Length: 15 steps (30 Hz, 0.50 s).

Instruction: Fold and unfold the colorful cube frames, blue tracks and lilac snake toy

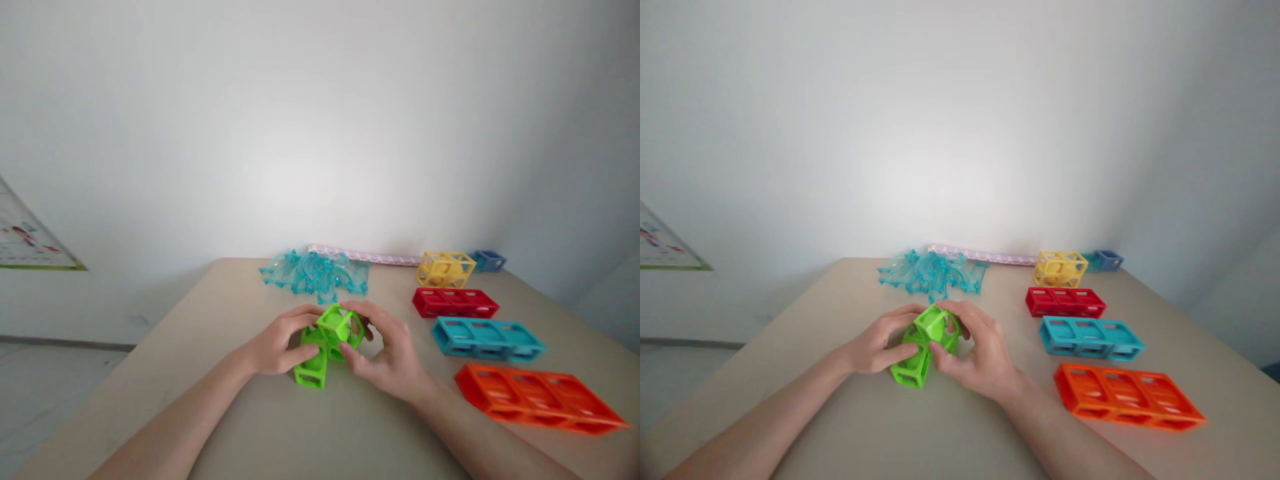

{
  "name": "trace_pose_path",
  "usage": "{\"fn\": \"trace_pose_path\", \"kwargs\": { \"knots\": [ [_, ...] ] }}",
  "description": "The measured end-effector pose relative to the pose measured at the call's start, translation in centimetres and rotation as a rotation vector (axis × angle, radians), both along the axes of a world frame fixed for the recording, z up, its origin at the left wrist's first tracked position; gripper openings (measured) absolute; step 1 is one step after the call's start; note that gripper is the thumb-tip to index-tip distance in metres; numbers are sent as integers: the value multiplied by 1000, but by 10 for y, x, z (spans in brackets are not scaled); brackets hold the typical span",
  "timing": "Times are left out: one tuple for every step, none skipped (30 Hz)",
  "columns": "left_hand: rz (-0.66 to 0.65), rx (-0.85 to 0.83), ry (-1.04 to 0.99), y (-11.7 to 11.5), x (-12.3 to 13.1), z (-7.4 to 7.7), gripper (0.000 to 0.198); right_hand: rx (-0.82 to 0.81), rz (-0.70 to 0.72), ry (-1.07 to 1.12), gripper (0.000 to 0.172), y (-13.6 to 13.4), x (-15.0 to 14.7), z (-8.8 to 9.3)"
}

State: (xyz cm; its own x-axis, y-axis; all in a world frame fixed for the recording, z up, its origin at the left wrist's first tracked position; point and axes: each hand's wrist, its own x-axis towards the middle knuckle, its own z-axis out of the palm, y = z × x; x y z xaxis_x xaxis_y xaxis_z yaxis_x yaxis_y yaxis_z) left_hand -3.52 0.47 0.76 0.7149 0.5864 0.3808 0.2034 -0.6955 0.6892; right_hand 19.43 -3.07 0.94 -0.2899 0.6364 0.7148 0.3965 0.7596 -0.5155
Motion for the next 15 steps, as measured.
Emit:
{"fn": "trace_pose_path", "kwargs": {
  "knots": [
    [8,24,27,1,-1,1,32,-10,4,1,44,-1,1,1],
    [30,41,50,3,-3,1,32,-20,9,6,41,-2,2,1],
    [60,54,75,4,-6,1,32,-33,15,8,38,-3,3,2],
    [87,60,103,6,-9,1,32,-46,22,0,34,-4,3,3],
    [110,62,131,8,-12,1,33,-55,32,-21,28,-5,4,3],
    [126,61,157,10,-15,1,34,-63,48,-55,21,-5,4,4],
    [138,63,173,12,-18,1,35,-70,71,-99,15,-5,4,4],
    [143,66,179,13,-20,1,36,-81,101,-149,11,-5,4,4],
    [143,68,178,15,-21,1,36,-95,130,-200,11,-4,3,4],
    [141,69,176,16,-22,1,37,-113,151,-243,13,-3,3,4],
    [138,69,170,17,-23,1,38,-132,161,-279,13,-2,2,4],
    [132,67,164,18,-23,1,38,-150,158,-309,13,-2,1,4],
    [129,63,162,18,-23,1,38,-165,147,-334,13,-1,1,4],
    [127,62,161,18,-23,1,39,-178,135,-355,12,-2,0,5],
    [126,64,158,19,-23,0,38,-191,131,-376,11,-2,0,6]
  ]
}}
